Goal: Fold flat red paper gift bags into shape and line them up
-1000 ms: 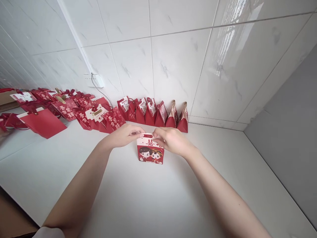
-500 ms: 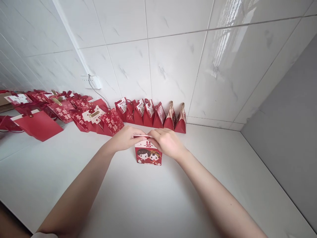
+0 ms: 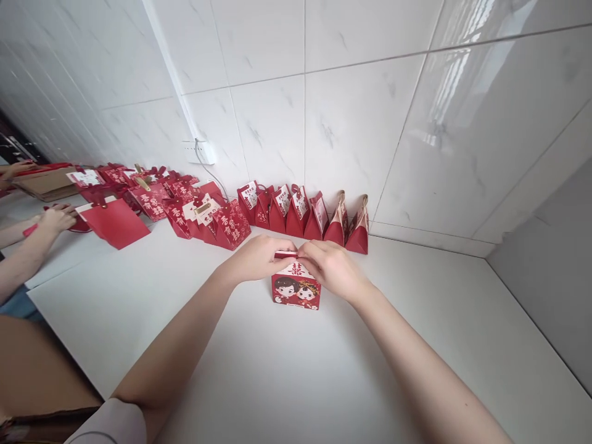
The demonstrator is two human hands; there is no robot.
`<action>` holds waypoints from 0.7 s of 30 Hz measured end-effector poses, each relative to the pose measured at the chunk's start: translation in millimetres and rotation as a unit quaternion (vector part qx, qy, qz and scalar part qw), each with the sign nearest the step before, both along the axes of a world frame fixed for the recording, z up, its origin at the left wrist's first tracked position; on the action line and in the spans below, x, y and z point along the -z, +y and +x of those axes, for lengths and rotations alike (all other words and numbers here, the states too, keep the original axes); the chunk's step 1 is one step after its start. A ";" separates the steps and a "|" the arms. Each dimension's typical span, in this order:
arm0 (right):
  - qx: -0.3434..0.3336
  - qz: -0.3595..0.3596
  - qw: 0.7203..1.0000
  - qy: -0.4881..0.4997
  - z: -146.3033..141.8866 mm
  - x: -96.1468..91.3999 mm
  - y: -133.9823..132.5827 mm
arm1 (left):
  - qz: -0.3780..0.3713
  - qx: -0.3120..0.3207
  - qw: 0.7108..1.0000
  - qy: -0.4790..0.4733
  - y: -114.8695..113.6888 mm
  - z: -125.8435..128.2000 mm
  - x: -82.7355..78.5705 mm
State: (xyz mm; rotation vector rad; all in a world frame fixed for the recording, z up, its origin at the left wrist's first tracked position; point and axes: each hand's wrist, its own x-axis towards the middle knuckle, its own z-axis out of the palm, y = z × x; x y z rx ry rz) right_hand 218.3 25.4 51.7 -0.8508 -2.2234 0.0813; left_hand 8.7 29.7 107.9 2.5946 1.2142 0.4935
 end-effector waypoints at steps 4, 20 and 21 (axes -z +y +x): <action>-0.010 0.052 0.999 -0.012 1.7 5.7 3.0 | 0.008 0.015 1.000 -0.014 3.2 1.1 4.2; -0.009 -0.066 0.992 0.103 -2.4 4.5 1.5 | -0.037 0.009 0.999 -0.028 6.3 -2.6 4.4; -0.011 -0.101 0.988 0.119 -3.6 1.6 -0.7 | -0.032 0.016 0.999 -0.020 4.5 -2.4 2.6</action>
